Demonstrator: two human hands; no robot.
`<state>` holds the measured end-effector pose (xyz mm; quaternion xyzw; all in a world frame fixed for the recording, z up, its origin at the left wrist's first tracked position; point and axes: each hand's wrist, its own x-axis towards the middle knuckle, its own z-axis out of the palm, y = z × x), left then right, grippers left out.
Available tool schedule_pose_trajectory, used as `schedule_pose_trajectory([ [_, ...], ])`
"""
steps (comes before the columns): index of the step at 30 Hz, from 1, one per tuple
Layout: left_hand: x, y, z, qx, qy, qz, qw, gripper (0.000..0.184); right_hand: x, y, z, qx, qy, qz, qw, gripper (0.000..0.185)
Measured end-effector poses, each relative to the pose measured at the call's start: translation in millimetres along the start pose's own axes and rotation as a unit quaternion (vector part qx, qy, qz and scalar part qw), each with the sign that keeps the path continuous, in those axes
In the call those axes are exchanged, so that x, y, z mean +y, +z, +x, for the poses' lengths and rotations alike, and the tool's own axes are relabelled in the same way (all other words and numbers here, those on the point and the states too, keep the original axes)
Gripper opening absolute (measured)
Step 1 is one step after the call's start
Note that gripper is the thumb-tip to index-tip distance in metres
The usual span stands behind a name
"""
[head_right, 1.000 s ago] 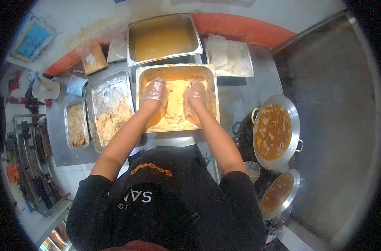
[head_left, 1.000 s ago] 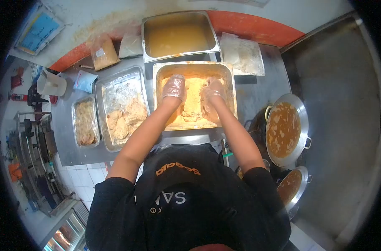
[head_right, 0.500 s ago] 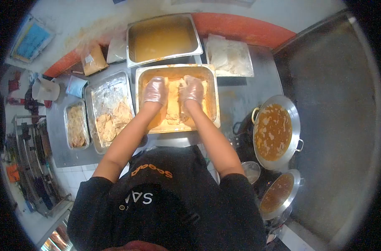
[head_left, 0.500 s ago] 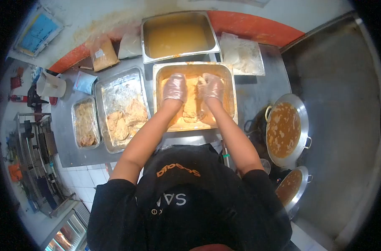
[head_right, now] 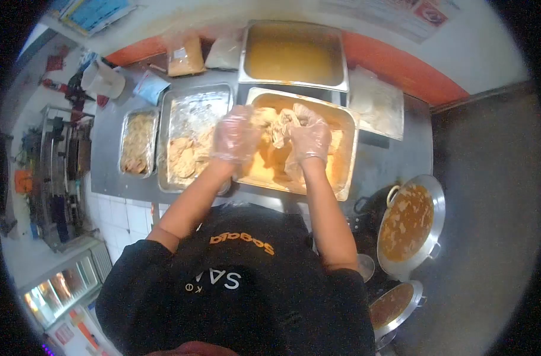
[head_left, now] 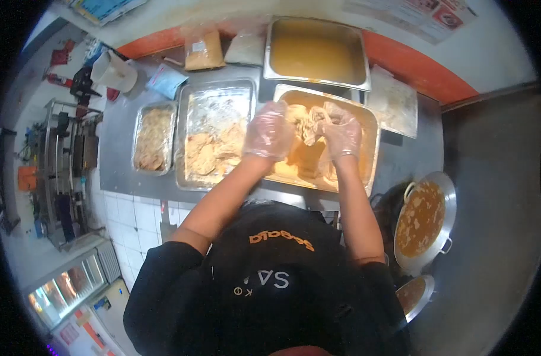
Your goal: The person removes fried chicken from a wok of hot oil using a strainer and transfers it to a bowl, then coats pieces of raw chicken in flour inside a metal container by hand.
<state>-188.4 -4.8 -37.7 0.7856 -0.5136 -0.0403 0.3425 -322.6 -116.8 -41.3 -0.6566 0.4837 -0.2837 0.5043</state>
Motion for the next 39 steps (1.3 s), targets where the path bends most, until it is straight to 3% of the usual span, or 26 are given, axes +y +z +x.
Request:
schedule_pose_trajectory([
  [1, -3.4, -29.8, -5.0, 0.057, -0.002, -0.044, 0.997, 0.029, -7.2, 1.2, -0.7, -0.042, 0.033, 0.116, 0.992, 0.039],
  [2, -13.2, -51.6, -11.3, 0.114, -0.001, -0.089, 0.990, 0.034, -14.1, 8.0, -1.2, -0.046, 0.034, 0.119, 0.991, 0.039],
  [4, -54.2, -73.1, -30.5, 0.165, -0.019, -0.002, 0.986, 0.039, -26.9, 30.8, -5.0, -0.125, -0.093, -0.021, 0.988, 0.038],
  [6, -83.1, -96.4, -46.0, 0.132, -0.136, 0.027, 0.981, 0.036, -30.2, 71.3, -19.6, -0.155, -0.098, 0.033, 0.983, 0.032],
  [8, -118.7, -100.7, -63.4, 0.112, -0.182, 0.176, 0.961, 0.036, -17.9, 119.9, -26.3, -0.239, -0.032, -0.030, 0.970, 0.030],
  [10, -141.9, -104.1, -69.9, -0.044, -0.323, 0.196, 0.925, 0.041, -14.0, 161.5, -41.1, -0.229, -0.068, -0.160, 0.958, 0.033],
  [11, -145.8, -105.1, -73.1, -0.050, -0.314, 0.189, 0.929, 0.041, -4.6, 176.3, -49.7, -0.234, -0.083, -0.153, 0.956, 0.030],
  [13, -149.0, -103.8, -81.5, -0.157, -0.333, 0.186, 0.911, 0.037, 4.2, 169.2, -53.5, -0.228, -0.093, -0.153, 0.957, 0.028],
  [14, -150.2, -101.2, -83.2, -0.162, -0.323, 0.180, 0.915, 0.037, 2.5, 161.0, -50.9, -0.207, -0.106, -0.140, 0.962, 0.026],
  [17, -145.4, -90.0, -87.9, -0.055, -0.341, 0.249, 0.905, 0.036, 1.4, 101.7, -29.6, -0.135, -0.128, -0.071, 0.980, 0.023],
  [18, -133.2, -91.9, -83.5, -0.058, -0.341, 0.243, 0.907, 0.036, 10.6, 73.3, -16.7, -0.087, -0.115, -0.064, 0.987, 0.024],
  [19, -115.3, -95.0, -77.6, -0.043, -0.197, 0.282, 0.938, 0.039, 19.7, 44.9, -3.9, -0.039, -0.102, -0.055, 0.992, 0.025],
  [20, -100.8, -92.9, -74.1, -0.025, -0.048, 0.317, 0.947, 0.042, 61.2, 16.0, 19.3, 0.015, -0.213, -0.132, 0.968, 0.024],
  [22, -95.7, -58.1, -67.2, 0.014, -0.050, 0.117, 0.992, 0.043, 103.7, -30.9, 57.8, -0.012, -0.010, -0.254, 0.967, 0.028],
  [23, -81.2, -40.0, -61.7, 0.005, -0.065, 0.007, 0.998, 0.040, 105.8, -43.6, 61.1, -0.011, -0.008, -0.255, 0.967, 0.028],
  [24, -66.7, -22.0, -56.0, 0.000, -0.082, -0.102, 0.991, 0.036, 106.0, -54.0, 62.3, -0.065, 0.000, -0.435, 0.898, 0.031],
  [25, -33.2, -11.5, -46.1, -0.055, -0.058, -0.068, 0.994, 0.034, 105.1, -60.6, 60.9, -0.117, 0.009, -0.596, 0.794, 0.033],
  [27, 22.6, 11.5, -25.4, -0.165, 0.027, 0.064, 0.984, 0.029, 89.6, -62.5, 40.4, -0.100, -0.037, -0.602, 0.791, 0.033],
  [28, 33.0, 29.0, -14.0, -0.263, 0.033, 0.073, 0.961, 0.028, 84.5, -61.8, 32.2, -0.088, -0.086, -0.607, 0.785, 0.033],
  [29, 41.0, 46.4, -6.4, -0.392, -0.025, 0.137, 0.909, 0.027, 91.0, -60.3, 32.9, -0.085, -0.085, -0.607, 0.785, 0.033],
  [31, 31.0, 83.3, -4.5, -0.432, -0.030, 0.139, 0.891, 0.027, 109.7, -56.5, 37.5, -0.122, -0.042, -0.692, 0.710, 0.033],
  [33, 20.3, 105.6, -10.3, -0.471, -0.037, 0.141, 0.870, 0.028, 80.4, -63.8, 35.0, -0.162, -0.010, -0.677, 0.718, 0.032],
  [35, 10.6, 115.1, -16.8, -0.381, -0.139, 0.023, 0.914, 0.033, 68.3, -67.5, 35.5, -0.202, 0.023, -0.659, 0.724, 0.032],
  [37, 5.9, 122.7, -22.5, -0.367, -0.155, -0.009, 0.917, 0.035, 71.2, -69.7, 38.8, -0.161, 0.029, -0.537, 0.828, 0.025],
  [38, 3.3, 126.4, -23.3, -0.349, -0.169, -0.042, 0.921, 0.037, 81.4, -71.7, 42.3, -0.162, 0.029, -0.536, 0.828, 0.025],
  [39, 9.4, 120.8, -22.1, -0.350, -0.170, -0.041, 0.920, 0.037, 99.8, -74.7, 45.6, -0.122, -0.030, -0.486, 0.865, 0.023],
])
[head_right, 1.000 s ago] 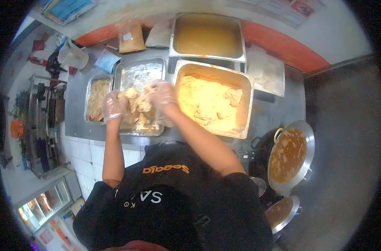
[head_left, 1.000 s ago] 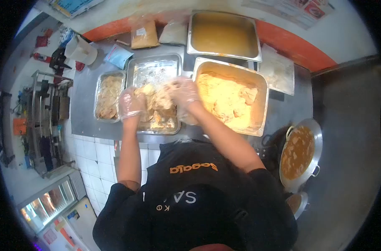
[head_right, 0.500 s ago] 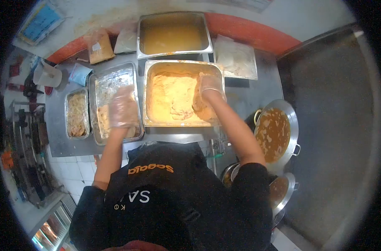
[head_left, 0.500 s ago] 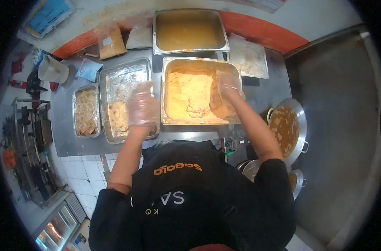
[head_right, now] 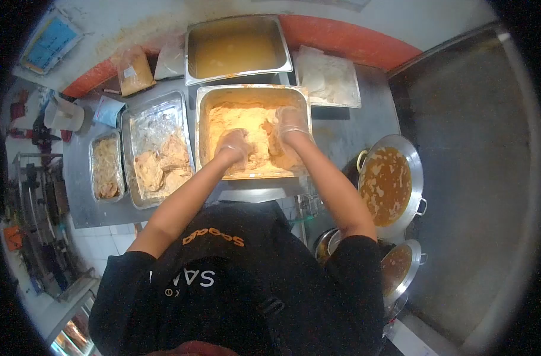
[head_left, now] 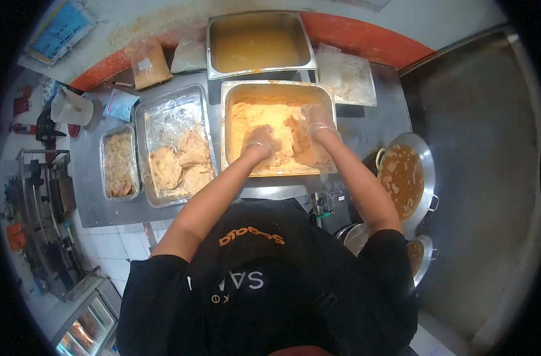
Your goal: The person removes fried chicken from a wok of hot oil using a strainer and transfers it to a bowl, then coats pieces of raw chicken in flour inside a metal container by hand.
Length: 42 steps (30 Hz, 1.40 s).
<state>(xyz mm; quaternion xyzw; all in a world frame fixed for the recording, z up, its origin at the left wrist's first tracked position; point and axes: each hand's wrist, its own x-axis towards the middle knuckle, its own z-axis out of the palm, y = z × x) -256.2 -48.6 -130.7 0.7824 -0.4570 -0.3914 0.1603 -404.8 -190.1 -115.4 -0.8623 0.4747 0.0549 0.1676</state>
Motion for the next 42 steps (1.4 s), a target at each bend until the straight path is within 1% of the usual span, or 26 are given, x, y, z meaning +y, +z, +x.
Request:
schedule_pose_trajectory([
  [1, 11.2, -7.6, -8.7, 0.008, 0.048, 0.017, 0.999, 0.037, 3.0, 3.9, -0.4, 0.069, -0.036, 0.053, 0.996, 0.023],
  [2, 17.7, -11.9, -13.7, 0.015, 0.096, 0.034, 0.995, 0.037, 5.6, 8.2, -1.1, 0.068, -0.036, 0.055, 0.996, 0.023],
  [4, 8.5, 1.5, -3.4, 0.032, 0.114, 0.040, 0.992, 0.039, -5.3, -0.4, -13.6, 0.071, -0.020, 0.136, 0.988, 0.030],
  [5, 1.7, 9.0, 1.5, 0.049, 0.132, 0.045, 0.989, 0.041, -10.3, -3.3, -19.2, 0.070, -0.020, 0.138, 0.988, 0.030],
  [6, 6.5, -0.3, -1.9, 0.051, 0.131, 0.046, 0.989, 0.041, -14.9, -8.1, -22.4, 0.064, 0.003, 0.172, 0.983, 0.034],
  [8, 20.1, -28.2, -13.0, 0.055, 0.039, -0.054, 0.996, 0.028, -20.0, -17.8, -31.7, 0.060, 0.025, 0.208, 0.976, 0.038],
  [9, 15.4, -32.1, -11.2, 0.054, 0.040, -0.051, 0.996, 0.028, -20.8, -22.2, -38.9, 0.081, 0.038, 0.218, 0.972, 0.040],
  [11, -1.7, -40.3, -5.8, 0.080, 0.094, 0.037, 0.992, 0.026, -15.8, -16.6, -45.2, 0.102, 0.058, 0.230, 0.966, 0.043],
  [12, -8.5, -39.8, -2.2, 0.060, 0.069, 0.127, 0.988, 0.025, -13.6, -10.6, -47.2, 0.115, 0.074, 0.249, 0.959, 0.041],
  [13, -14.7, -39.3, 0.8, 0.058, 0.070, 0.130, 0.987, 0.025, -11.5, -6.8, -47.5, 0.129, 0.087, 0.267, 0.951, 0.039],
  [14, -20.7, -38.6, 3.1, 0.049, 0.100, 0.178, 0.978, 0.024, -8.9, -3.9, -48.1, 0.129, 0.089, 0.270, 0.950, 0.039],
  [16, -20.5, -40.9, 12.5, 0.041, 0.132, 0.228, 0.964, 0.023, -15.4, -12.4, -51.7, 0.078, 0.101, 0.239, 0.963, 0.038],
  [18, -17.4, -43.6, 30.4, -0.016, 0.102, 0.132, 0.986, 0.026, -17.3, -8.7, -54.1, 0.093, 0.106, 0.259, 0.955, 0.036],
  [20, -25.0, -42.6, 43.5, -0.025, 0.126, 0.159, 0.979, 0.026, -17.3, -8.7, -53.7, 0.110, 0.111, 0.279, 0.947, 0.034],
  [22, -16.9, -47.9, 40.1, -0.035, 0.148, 0.185, 0.971, 0.026, -16.0, -9.8, -52.3, 0.055, 0.127, 0.228, 0.964, 0.038],
  [24, -9.4, -53.3, 34.3, -0.082, 0.165, 0.209, 0.961, 0.026, -17.0, -5.5, -54.6, 0.066, 0.137, 0.234, 0.960, 0.036],
  [28, -1.3, -57.7, 29.1, -0.069, 0.167, 0.198, 0.964, 0.026, -17.5, 0.8, -54.5, 0.088, 0.143, 0.259, 0.951, 0.032],
  [30, -5.4, -63.0, 17.2, 0.038, 0.164, 0.068, 0.983, 0.029, -14.1, 9.5, -55.9, 0.107, 0.145, 0.279, 0.943, 0.032],
  [31, -11.4, -59.4, 21.1, 0.036, 0.165, 0.070, 0.983, 0.029, -12.4, 13.1, -56.9, 0.125, 0.144, 0.298, 0.935, 0.031],
  [33, -19.0, -52.4, 26.3, 0.020, 0.180, 0.229, 0.956, 0.031, -9.1, 14.1, -57.3, 0.125, 0.140, 0.289, 0.939, 0.031],
  [34, -17.6, -51.3, 23.8, 0.021, 0.179, 0.230, 0.956, 0.031, -8.8, 12.7, -56.4, 0.127, 0.135, 0.279, 0.942, 0.032],
  [36, -12.1, -47.0, 15.3, 0.081, 0.178, 0.171, 0.966, 0.032, -11.1, 10.9, -57.0, 0.130, 0.133, 0.271, 0.945, 0.031],
  [37, -13.4, -44.8, 21.7, 0.080, 0.179, 0.171, 0.965, 0.032, -12.1, 10.5, -57.9, 0.133, 0.133, 0.261, 0.947, 0.031],
  [39, -9.2, -42.8, 34.7, -0.015, 0.195, 0.167, 0.966, 0.033, -13.7, 13.0, -57.5, 0.127, 0.144, 0.255, 0.948, 0.031],
  [41, -4.1, -44.8, 28.7, -0.007, 0.206, 0.147, 0.967, 0.031, -13.3, 17.1, -55.7, 0.121, 0.156, 0.250, 0.948, 0.031],
  [42, 0.7, -47.0, 24.7, 0.001, 0.215, 0.127, 0.968, 0.030, -13.5, 18.3, -56.3, 0.141, 0.154, 0.258, 0.943, 0.031],
])
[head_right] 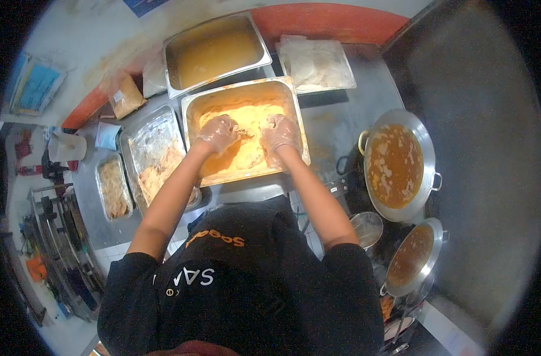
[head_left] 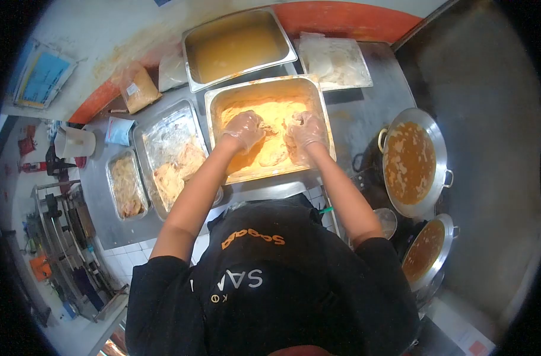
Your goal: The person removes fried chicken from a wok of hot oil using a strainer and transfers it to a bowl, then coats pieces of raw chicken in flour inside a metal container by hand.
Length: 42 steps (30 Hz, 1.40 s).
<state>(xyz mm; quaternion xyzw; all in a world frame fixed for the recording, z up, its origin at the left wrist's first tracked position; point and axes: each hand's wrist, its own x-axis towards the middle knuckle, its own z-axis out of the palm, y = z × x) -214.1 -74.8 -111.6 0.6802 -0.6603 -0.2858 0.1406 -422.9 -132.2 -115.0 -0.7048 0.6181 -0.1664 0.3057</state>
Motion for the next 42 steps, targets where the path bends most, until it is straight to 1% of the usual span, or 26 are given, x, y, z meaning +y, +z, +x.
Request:
schedule_pose_trajectory([
  [1, 1.0, -1.5, 1.1, -0.002, 0.002, 0.000, 1.000, 0.030, 1.5, 0.1, -1.1, 0.016, -0.004, 0.012, 1.000, 0.032],
  [3, -2.4, -4.1, 1.8, 0.002, 0.088, 0.047, 0.995, 0.026, -1.2, -5.5, 0.0, 0.009, 0.005, 0.001, 1.000, 0.030],
  [4, -5.5, -3.7, 0.2, 0.000, 0.087, 0.046, 0.995, 0.026, -3.9, -8.4, -0.9, 0.000, 0.012, -0.012, 1.000, 0.029],
  [8, -3.7, -18.0, 0.3, 0.090, 0.088, 0.061, 0.990, 0.020, -8.6, -14.1, 1.4, 0.030, 0.016, 0.069, 0.997, 0.026],
  [10, 1.9, -9.5, 2.2, 0.119, 0.079, 0.083, 0.986, 0.018, -19.3, -11.8, 5.3, -0.054, 0.039, 0.090, 0.994, 0.023],
  [11, 9.5, 11.5, 5.7, 0.150, 0.104, 0.094, 0.979, 0.015, -26.8, 3.7, 0.4, -0.054, 0.043, 0.090, 0.994, 0.023],
  [12, 19.5, 27.4, 7.9, 0.183, 0.129, 0.105, 0.969, 0.014, -39.1, 27.4, -4.5, 0.009, 0.039, 0.070, 0.997, 0.021],
  [13, 45.6, 13.3, -0.6, 0.162, 0.071, 0.165, 0.970, 0.013, -56.3, 32.7, -7.6, 0.073, 0.033, 0.049, 0.996, 0.019],
  [14, 41.5, 5.7, -2.0, 0.165, 0.060, 0.159, 0.971, 0.013, -64.6, 26.9, -9.4, 0.065, 0.055, 0.133, 0.987, 0.015],
  [17, 30.8, 0.1, -1.0, 0.168, 0.042, 0.157, 0.972, 0.013, -43.4, 22.4, 1.5, 0.004, 0.044, 0.128, 0.991, 0.014],
  [18, 31.4, 0.1, -3.1, 0.165, 0.037, 0.160, 0.972, 0.013, -57.6, 12.6, 0.8, -0.030, -0.016, 0.000, 0.999, 0.016],
  [19, 44.2, 10.7, -10.1, 0.171, 0.091, 0.134, 0.972, 0.014, -55.9, 22.6, -7.1, -0.037, -0.012, -0.002, 0.999, 0.016],
  [21, 43.3, 6.0, -6.6, 0.167, 0.032, 0.142, 0.975, 0.014, -58.3, 40.3, -2.7, 0.022, 0.033, 0.072, 0.997, 0.020],
  [22, 38.0, 2.2, -4.7, 0.170, 0.032, 0.141, 0.975, 0.014, -55.5, 41.2, 1.4, 0.023, 0.030, 0.071, 0.997, 0.020],
  [25, 27.8, -2.1, -7.0, 0.183, 0.030, 0.127, 0.974, 0.015, -49.1, 43.0, 4.1, 0.032, -0.062, 0.003, 0.998, 0.016],
  [27, 41.3, 11.7, -13.9, 0.161, 0.035, 0.153, 0.974, 0.015, -50.8, 44.0, -9.4, 0.005, -0.030, 0.028, 0.999, 0.017],
  [29, 34.9, -1.4, -14.9, 0.169, 0.029, 0.118, 0.978, 0.016, -55.7, 37.5, 2.1, -0.007, -0.013, 0.051, 0.999, 0.019],
  [31, 29.2, -5.7, -17.2, 0.173, -0.023, 0.130, 0.976, 0.016, -56.3, 29.5, 4.7, 0.029, 0.012, 0.063, 0.998, 0.021],
  [32, 36.1, 8.1, -17.5, 0.174, 0.004, 0.069, 0.982, 0.014, -60.3, 33.0, -0.7, 0.022, -0.088, 0.000, 0.996, 0.021],
  [33, 36.1, 10.5, -25.2, 0.169, -0.001, 0.067, 0.983, 0.014, -66.6, 27.9, -10.8, 0.015, -0.085, -0.001, 0.996, 0.021],
  [35, 35.6, -1.0, -17.4, 0.220, 0.021, 0.098, 0.970, 0.013, -83.3, 14.3, -5.0, -0.048, 0.031, 0.074, 0.996, 0.018],
  [37, 26.0, -3.8, -14.8, 0.209, 0.006, 0.105, 0.972, 0.013, -79.0, 11.6, -2.1, -0.024, 0.028, 0.062, 0.997, 0.019],
  [39, 20.0, 6.2, -23.3, 0.189, -0.016, 0.109, 0.976, 0.013, -78.7, 13.5, -0.7, -0.087, -0.092, -0.025, 0.992, 0.018],
  [40, 19.5, 12.4, -27.5, 0.213, 0.014, 0.093, 0.972, 0.013, -87.8, 17.9, -8.5, -0.087, 0.045, 0.053, 0.994, 0.022],
  [41, 17.5, 10.6, -20.8, 0.247, 0.051, 0.081, 0.964, 0.013, -85.2, 18.1, -5.4, -0.083, 0.038, 0.052, 0.995, 0.022],
  [42, 19.3, 0.4, -19.7, 0.237, -0.028, 0.079, 0.968, 0.013, -76.7, 20.3, 2.1, -0.042, 0.000, 0.088, 0.995, 0.023],
])
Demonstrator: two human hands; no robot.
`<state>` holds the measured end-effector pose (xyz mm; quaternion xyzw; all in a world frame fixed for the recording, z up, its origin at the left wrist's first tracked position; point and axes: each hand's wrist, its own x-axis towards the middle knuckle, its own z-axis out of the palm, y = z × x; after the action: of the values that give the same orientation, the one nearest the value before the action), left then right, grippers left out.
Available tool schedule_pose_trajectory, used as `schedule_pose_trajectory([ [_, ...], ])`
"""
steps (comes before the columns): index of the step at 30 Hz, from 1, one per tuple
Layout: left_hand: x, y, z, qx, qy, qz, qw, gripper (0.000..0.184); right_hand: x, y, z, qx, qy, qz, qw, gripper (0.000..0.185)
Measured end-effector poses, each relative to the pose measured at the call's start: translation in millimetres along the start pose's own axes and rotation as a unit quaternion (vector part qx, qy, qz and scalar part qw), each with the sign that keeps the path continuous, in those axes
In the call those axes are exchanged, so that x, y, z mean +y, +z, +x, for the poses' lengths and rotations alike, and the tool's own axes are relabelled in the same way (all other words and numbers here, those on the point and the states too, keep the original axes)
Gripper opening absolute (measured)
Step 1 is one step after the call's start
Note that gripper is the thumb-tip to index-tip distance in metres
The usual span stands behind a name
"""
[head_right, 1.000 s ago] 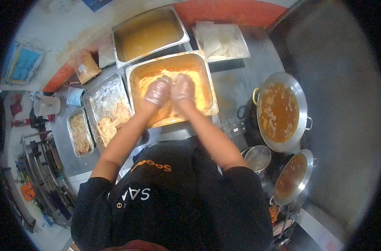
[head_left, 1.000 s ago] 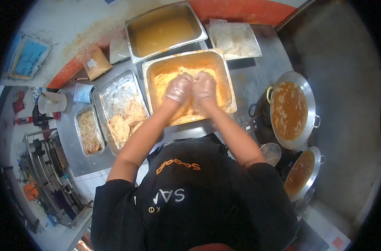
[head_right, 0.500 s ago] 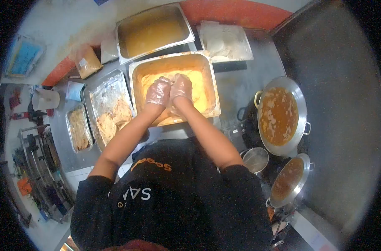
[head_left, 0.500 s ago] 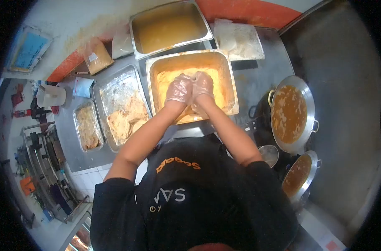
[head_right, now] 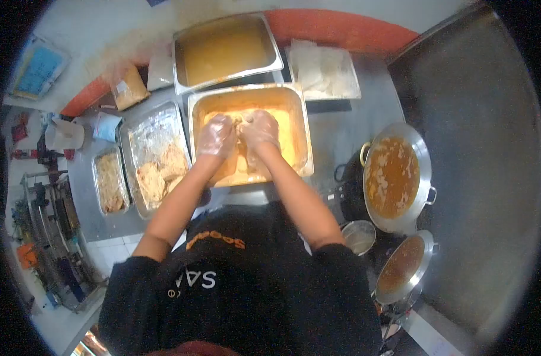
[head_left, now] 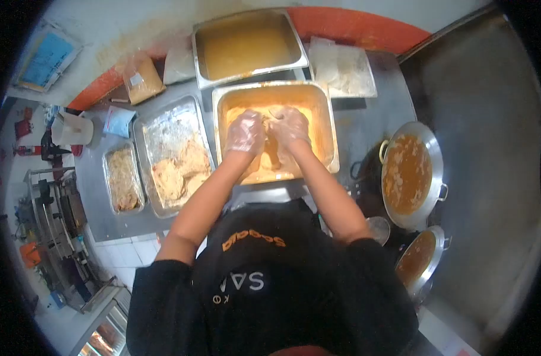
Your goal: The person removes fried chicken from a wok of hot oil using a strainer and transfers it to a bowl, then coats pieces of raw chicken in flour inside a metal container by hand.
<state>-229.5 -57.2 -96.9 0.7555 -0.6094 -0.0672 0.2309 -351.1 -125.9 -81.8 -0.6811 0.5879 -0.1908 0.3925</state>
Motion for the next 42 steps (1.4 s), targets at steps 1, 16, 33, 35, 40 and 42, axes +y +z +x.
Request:
schedule_pose_trajectory([
  [1, -5.3, -7.1, 7.7, 0.006, 0.001, 0.000, 1.000, 0.013, 11.5, 0.0, 5.8, 0.033, -0.037, 0.034, 0.998, 0.024],
  [16, -36.9, -126.9, 81.0, 0.033, -0.042, 0.006, 0.999, 0.022, -85.2, -93.6, 65.2, -0.120, -0.083, 0.030, 0.989, 0.040],
  [33, -131.1, -14.2, 207.4, -0.093, -0.102, 0.079, 0.987, 0.022, -85.5, 53.2, 240.8, -0.209, -0.139, -0.188, 0.950, 0.023],
  [35, -135.6, -5.6, 209.9, -0.108, -0.088, 0.093, 0.986, 0.022, -87.5, 56.4, 246.3, -0.198, -0.154, -0.245, 0.937, 0.026],
  [40, -140.8, 8.0, 212.9, -0.108, -0.089, 0.098, 0.985, 0.022, -79.5, 71.3, 260.4, -0.174, -0.189, -0.343, 0.903, 0.028],
  [42, -126.5, -7.5, 213.2, -0.137, -0.105, 0.096, 0.980, 0.023, -89.2, 61.6, 256.6, -0.204, -0.147, -0.322, 0.913, 0.035],
])
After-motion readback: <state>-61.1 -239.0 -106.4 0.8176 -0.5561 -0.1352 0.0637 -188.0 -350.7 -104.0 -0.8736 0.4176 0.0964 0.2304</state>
